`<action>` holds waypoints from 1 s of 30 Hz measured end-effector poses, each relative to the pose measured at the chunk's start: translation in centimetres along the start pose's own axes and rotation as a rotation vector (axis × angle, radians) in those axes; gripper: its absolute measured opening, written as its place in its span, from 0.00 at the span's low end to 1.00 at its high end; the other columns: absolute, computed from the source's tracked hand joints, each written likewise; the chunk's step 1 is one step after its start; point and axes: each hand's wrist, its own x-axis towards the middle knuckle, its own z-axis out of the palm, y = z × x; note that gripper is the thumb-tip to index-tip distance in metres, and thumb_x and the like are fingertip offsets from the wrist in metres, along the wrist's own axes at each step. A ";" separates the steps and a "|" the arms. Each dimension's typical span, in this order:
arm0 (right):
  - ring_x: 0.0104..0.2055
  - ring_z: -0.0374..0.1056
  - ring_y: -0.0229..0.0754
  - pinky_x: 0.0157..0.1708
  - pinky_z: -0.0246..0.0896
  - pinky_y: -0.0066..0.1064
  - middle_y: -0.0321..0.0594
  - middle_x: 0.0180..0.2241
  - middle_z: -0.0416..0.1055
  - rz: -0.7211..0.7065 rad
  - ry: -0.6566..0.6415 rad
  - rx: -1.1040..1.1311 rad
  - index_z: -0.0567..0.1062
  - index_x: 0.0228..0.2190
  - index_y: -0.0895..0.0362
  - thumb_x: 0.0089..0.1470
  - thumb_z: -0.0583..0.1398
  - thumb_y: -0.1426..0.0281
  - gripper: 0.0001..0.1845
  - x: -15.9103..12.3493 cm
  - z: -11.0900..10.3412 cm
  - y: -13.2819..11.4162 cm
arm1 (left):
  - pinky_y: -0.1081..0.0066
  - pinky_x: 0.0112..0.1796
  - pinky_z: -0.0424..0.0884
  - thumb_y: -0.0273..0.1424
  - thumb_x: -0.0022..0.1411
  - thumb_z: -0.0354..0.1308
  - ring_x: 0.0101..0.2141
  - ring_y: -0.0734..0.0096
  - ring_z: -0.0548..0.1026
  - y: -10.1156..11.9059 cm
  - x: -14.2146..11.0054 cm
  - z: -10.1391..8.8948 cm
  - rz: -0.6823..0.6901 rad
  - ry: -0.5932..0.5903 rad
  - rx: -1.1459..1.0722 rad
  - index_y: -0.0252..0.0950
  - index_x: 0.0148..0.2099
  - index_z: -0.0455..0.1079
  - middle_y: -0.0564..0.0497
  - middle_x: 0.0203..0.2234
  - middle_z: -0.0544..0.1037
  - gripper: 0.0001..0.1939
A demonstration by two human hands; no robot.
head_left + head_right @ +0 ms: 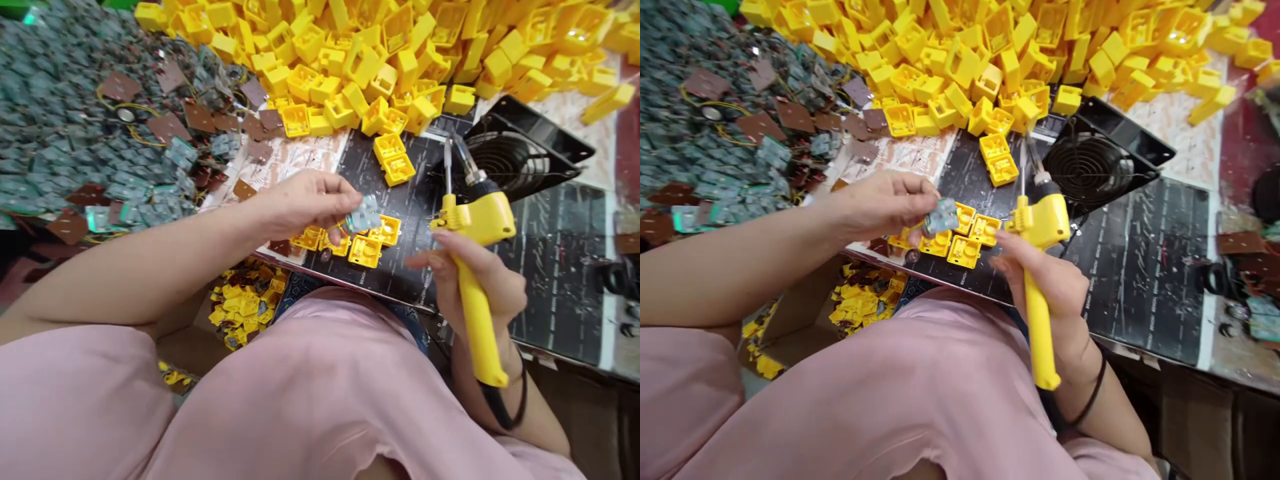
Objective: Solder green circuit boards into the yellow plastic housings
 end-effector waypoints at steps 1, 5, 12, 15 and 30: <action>0.38 0.84 0.42 0.45 0.82 0.32 0.32 0.36 0.84 -0.051 -0.034 0.005 0.81 0.51 0.45 0.64 0.69 0.69 0.15 0.2 -0.2 -0.3 | 0.74 0.24 0.72 0.32 0.71 0.63 0.15 0.81 0.71 0.0 0.4 1.2 -0.046 -0.029 0.038 0.37 0.32 0.68 0.58 0.20 0.74 0.14; 0.53 0.82 0.48 0.55 0.81 0.39 0.37 0.49 0.84 -0.148 -0.153 0.047 0.77 0.53 0.47 0.58 0.73 0.71 0.23 0.8 -0.5 -1.0 | 0.76 0.25 0.71 0.31 0.75 0.61 0.16 0.80 0.72 0.3 1.5 4.2 -0.107 -0.087 0.265 0.36 0.34 0.73 0.56 0.21 0.77 0.13; 0.37 0.83 0.40 0.39 0.80 0.28 0.34 0.38 0.84 -0.200 -0.007 -0.084 0.76 0.46 0.51 0.60 0.71 0.76 0.15 0.9 -0.6 0.3 | 0.69 0.32 0.80 0.39 0.77 0.58 0.26 0.69 0.84 0.4 0.8 2.5 -0.058 -0.065 0.398 0.42 0.57 0.81 0.48 0.35 0.86 0.15; 0.26 0.77 0.34 0.28 0.75 0.23 0.27 0.31 0.81 -0.209 0.086 -0.155 0.77 0.43 0.50 0.60 0.71 0.76 0.14 1.0 -0.3 0.4 | 0.66 0.40 0.84 0.37 0.65 0.71 0.37 0.64 0.87 -0.1 -0.2 1.2 0.063 -0.056 0.225 0.42 0.59 0.79 0.47 0.44 0.86 0.21; 0.24 0.74 0.31 0.28 0.74 0.22 0.25 0.31 0.81 -0.193 0.329 -0.163 0.76 0.44 0.51 0.56 0.72 0.79 0.18 0.0 1.8 -0.7 | 0.59 0.68 0.68 0.49 0.68 0.70 0.64 0.56 0.77 -4.0 -0.2 7.1 0.266 0.098 -0.342 0.43 0.48 0.86 0.48 0.56 0.85 0.17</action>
